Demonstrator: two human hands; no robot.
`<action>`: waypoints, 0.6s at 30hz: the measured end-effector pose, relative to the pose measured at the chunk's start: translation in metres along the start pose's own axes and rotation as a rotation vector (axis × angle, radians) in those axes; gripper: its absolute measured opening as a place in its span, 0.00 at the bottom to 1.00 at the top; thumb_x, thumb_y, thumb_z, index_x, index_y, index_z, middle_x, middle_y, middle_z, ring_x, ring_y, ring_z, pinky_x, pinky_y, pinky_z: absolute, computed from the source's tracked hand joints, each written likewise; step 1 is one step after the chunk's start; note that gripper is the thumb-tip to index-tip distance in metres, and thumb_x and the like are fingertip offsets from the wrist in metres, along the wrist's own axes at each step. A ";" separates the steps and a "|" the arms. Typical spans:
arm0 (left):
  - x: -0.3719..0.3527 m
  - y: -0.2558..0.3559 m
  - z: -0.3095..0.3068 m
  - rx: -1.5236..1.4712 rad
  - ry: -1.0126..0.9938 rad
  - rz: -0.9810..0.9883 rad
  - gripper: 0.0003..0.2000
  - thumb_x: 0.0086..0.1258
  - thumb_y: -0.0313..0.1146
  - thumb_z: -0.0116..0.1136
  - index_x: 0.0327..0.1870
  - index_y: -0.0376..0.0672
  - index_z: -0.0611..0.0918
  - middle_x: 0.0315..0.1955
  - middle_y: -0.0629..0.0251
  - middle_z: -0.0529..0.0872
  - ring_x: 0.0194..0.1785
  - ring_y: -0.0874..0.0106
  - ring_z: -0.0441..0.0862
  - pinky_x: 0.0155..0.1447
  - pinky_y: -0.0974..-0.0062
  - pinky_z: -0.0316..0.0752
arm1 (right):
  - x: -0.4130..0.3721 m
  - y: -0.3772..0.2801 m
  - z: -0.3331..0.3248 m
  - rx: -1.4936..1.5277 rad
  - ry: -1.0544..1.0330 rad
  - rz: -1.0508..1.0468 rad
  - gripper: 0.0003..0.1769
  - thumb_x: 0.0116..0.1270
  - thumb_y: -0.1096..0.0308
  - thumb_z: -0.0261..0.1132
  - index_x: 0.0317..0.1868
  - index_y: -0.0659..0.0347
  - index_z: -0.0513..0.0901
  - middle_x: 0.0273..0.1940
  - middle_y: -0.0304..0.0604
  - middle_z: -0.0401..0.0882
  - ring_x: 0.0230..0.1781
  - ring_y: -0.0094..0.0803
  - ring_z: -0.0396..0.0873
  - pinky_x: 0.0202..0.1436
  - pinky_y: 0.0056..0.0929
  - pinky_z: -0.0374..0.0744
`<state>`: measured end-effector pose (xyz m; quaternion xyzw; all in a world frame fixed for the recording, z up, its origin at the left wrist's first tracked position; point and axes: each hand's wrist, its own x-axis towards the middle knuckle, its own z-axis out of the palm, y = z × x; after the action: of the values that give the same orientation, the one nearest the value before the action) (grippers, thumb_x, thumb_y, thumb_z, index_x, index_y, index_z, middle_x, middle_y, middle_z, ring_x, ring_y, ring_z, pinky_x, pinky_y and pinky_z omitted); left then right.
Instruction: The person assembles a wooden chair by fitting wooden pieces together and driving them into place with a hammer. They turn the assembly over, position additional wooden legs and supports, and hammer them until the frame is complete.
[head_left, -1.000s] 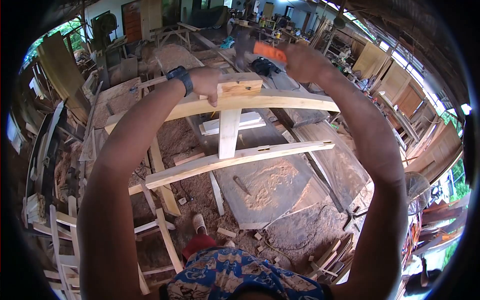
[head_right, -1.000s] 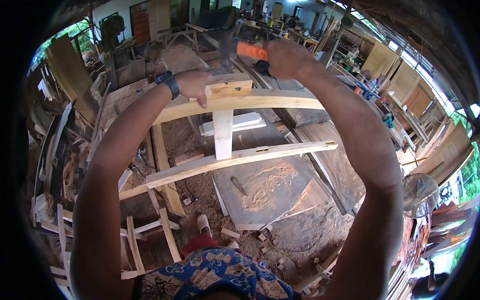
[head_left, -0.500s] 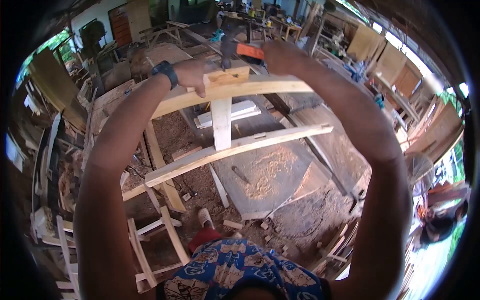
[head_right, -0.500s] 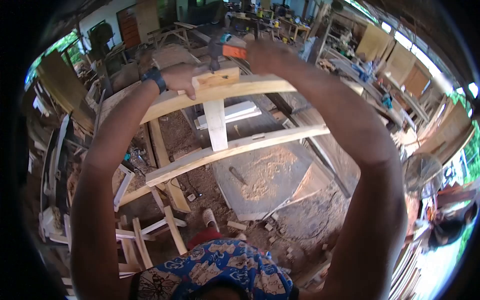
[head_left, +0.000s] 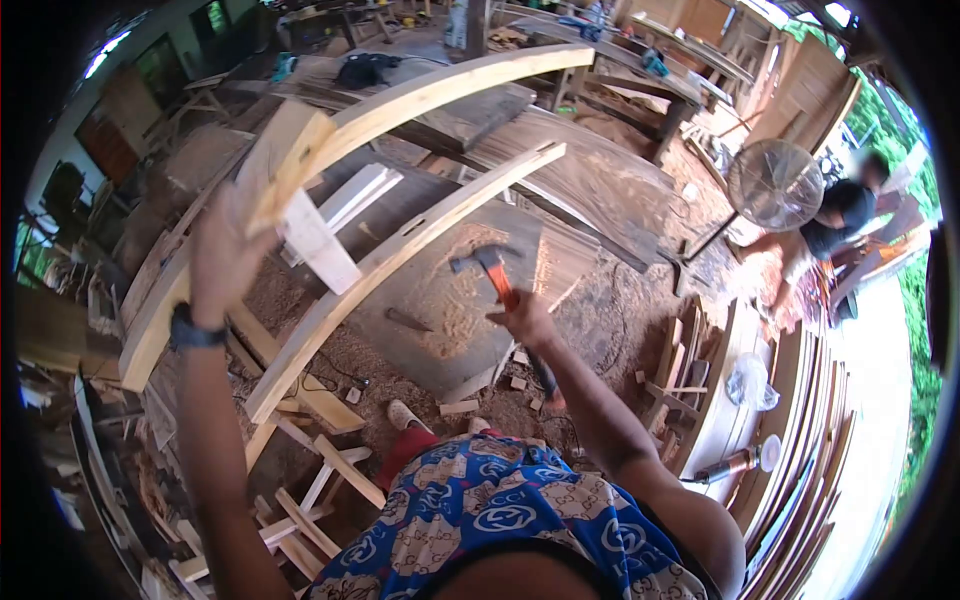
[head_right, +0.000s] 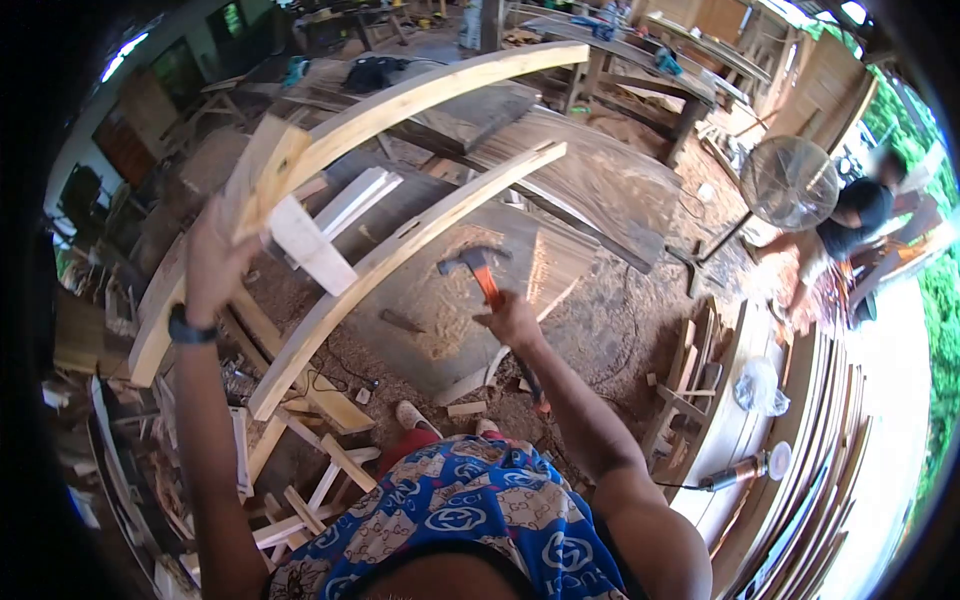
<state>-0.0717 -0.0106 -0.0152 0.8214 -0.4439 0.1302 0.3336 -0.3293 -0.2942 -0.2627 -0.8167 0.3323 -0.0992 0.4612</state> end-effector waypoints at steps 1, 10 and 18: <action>-0.018 0.006 0.026 -0.285 -0.029 -0.057 0.25 0.59 0.35 0.74 0.55 0.37 0.78 0.43 0.56 0.88 0.43 0.65 0.87 0.48 0.64 0.80 | -0.008 0.026 0.007 0.106 -0.033 0.128 0.22 0.55 0.59 0.78 0.40 0.69 0.84 0.30 0.48 0.85 0.33 0.34 0.83 0.40 0.36 0.81; -0.120 -0.004 0.269 0.022 -0.668 -0.240 0.32 0.59 0.41 0.70 0.59 0.29 0.72 0.54 0.34 0.79 0.58 0.41 0.77 0.60 0.52 0.74 | -0.087 0.135 -0.018 0.382 0.175 0.362 0.16 0.63 0.61 0.75 0.37 0.68 0.83 0.24 0.36 0.77 0.20 0.23 0.74 0.23 0.28 0.72; -0.087 0.027 0.382 -0.082 -0.450 -0.118 0.34 0.68 0.43 0.63 0.67 0.28 0.67 0.60 0.36 0.76 0.65 0.43 0.73 0.68 0.52 0.67 | -0.134 0.167 -0.047 0.719 0.495 0.645 0.12 0.61 0.64 0.74 0.32 0.63 0.81 0.23 0.36 0.76 0.20 0.25 0.75 0.23 0.31 0.73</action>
<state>-0.1753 -0.2188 -0.3319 0.8401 -0.4633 -0.0941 0.2660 -0.5284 -0.3012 -0.3540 -0.4162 0.6100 -0.2493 0.6265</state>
